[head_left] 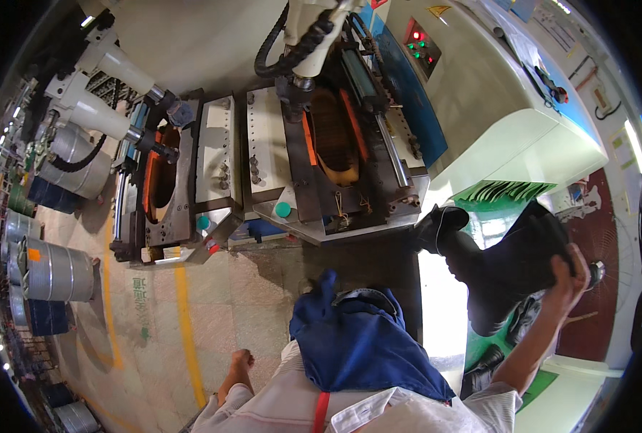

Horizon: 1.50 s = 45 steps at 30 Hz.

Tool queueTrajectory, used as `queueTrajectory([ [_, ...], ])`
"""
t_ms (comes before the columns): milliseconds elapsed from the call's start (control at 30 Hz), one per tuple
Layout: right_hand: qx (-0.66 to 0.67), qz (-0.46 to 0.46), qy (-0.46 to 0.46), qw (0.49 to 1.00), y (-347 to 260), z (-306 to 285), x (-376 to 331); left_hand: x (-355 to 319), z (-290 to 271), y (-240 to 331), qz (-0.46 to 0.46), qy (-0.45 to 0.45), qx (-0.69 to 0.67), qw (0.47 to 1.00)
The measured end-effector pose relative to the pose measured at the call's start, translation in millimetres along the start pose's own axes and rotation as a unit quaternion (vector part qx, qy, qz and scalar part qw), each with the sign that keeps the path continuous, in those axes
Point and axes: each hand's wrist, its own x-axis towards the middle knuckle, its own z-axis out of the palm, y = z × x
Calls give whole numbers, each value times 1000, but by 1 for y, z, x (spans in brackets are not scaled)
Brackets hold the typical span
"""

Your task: The person operates a footwear-molding machine to shape boots, placing rubber components into the mold, activating the press, and removing the finished boots to place them on a conveyor belt.

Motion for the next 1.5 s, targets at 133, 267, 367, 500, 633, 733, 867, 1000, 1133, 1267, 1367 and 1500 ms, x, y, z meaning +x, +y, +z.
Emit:
queueTrajectory([
  [133, 166, 67, 28, 984, -87, 56, 30, 11, 60, 26, 17, -155, 149, 976],
  [267, 155, 99, -16, 983, -119, 153, 45, -33, 105, 98, 172, -202, 159, 951],
  [367, 155, 57, -117, 979, -124, 242, 53, -61, 107, 132, 235, -194, 130, 943],
  [500, 64, -27, -248, 966, -118, 364, 69, -77, 82, 139, 354, -131, 247, 893],
  [633, -57, -197, -266, 942, -88, 466, 72, -110, 64, 129, 381, -130, 220, 889],
  [733, -144, -212, -299, 919, -80, 501, 47, -159, 57, 133, 379, -133, 196, 894],
  [867, -66, -262, -342, 900, -24, 505, -1, -217, 70, 164, 408, -140, 207, 878],
  [1000, -54, -231, -410, 881, -38, 498, -43, -306, 126, 242, 524, -141, 249, 802],
  [1133, -24, -230, -355, 906, -34, 502, -38, -364, 217, 331, 606, -279, 191, 720],
  [1267, -28, -191, -311, 931, -33, 515, 6, -400, 299, 392, 637, -322, 237, 660],
  [1367, -47, -192, -328, 924, -14, 501, 7, -420, 338, 394, 686, -299, 270, 605],
  [1500, -56, -138, -408, 901, 13, 486, -35, -401, 391, 379, 688, -323, 376, 530],
])
